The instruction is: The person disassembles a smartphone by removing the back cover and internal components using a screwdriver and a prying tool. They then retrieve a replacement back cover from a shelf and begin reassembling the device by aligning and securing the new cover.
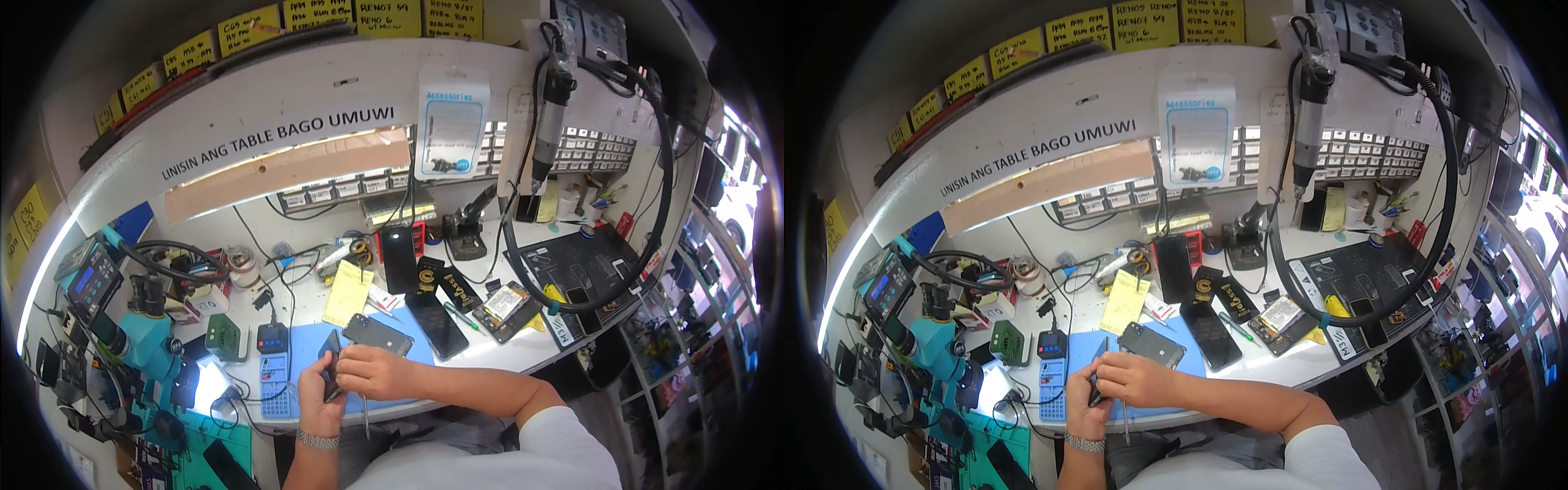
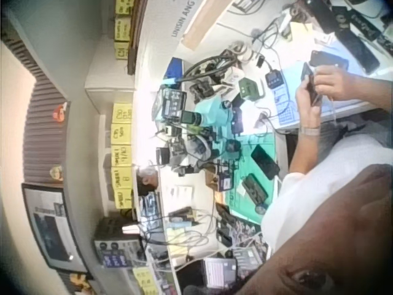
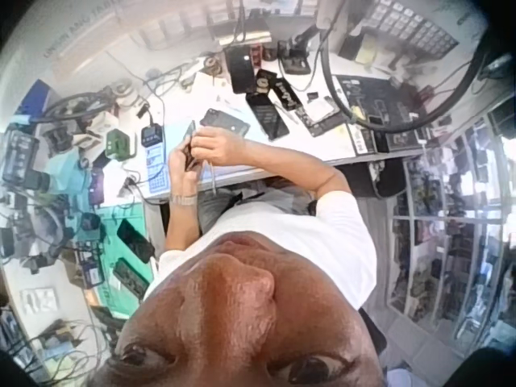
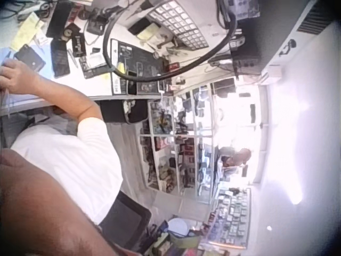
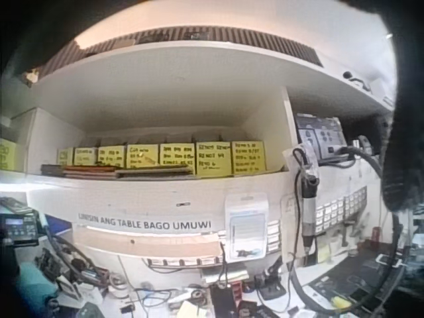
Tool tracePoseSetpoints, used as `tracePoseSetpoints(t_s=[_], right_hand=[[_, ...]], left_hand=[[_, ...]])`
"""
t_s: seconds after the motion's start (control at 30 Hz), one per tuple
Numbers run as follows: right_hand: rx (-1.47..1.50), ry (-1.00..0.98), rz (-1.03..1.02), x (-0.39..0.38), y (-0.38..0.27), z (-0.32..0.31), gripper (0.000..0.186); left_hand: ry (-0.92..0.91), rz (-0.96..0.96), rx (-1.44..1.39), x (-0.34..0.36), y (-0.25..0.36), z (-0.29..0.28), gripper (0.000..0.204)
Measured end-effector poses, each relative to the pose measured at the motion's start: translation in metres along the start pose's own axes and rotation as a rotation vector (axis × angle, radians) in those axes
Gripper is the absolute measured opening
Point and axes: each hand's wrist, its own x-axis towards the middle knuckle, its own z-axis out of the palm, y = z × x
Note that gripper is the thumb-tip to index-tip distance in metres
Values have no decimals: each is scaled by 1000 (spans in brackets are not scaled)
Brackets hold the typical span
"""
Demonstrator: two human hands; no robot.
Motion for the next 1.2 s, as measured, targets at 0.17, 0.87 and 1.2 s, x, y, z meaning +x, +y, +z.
tracePoseSetpoints(t_s=[0.17,0.87,1.2], right_hand=[[62,129,207,-9,9,-3,30],[27,541,627,-40,-1,33,48],[17,541,598,-45,-2,38,46]], left_hand=[[-31,122,-61,-4,2,14,18],[-50,657,-3,-13,-40,34,85],[45,731,69,-7,-47,31,89]])
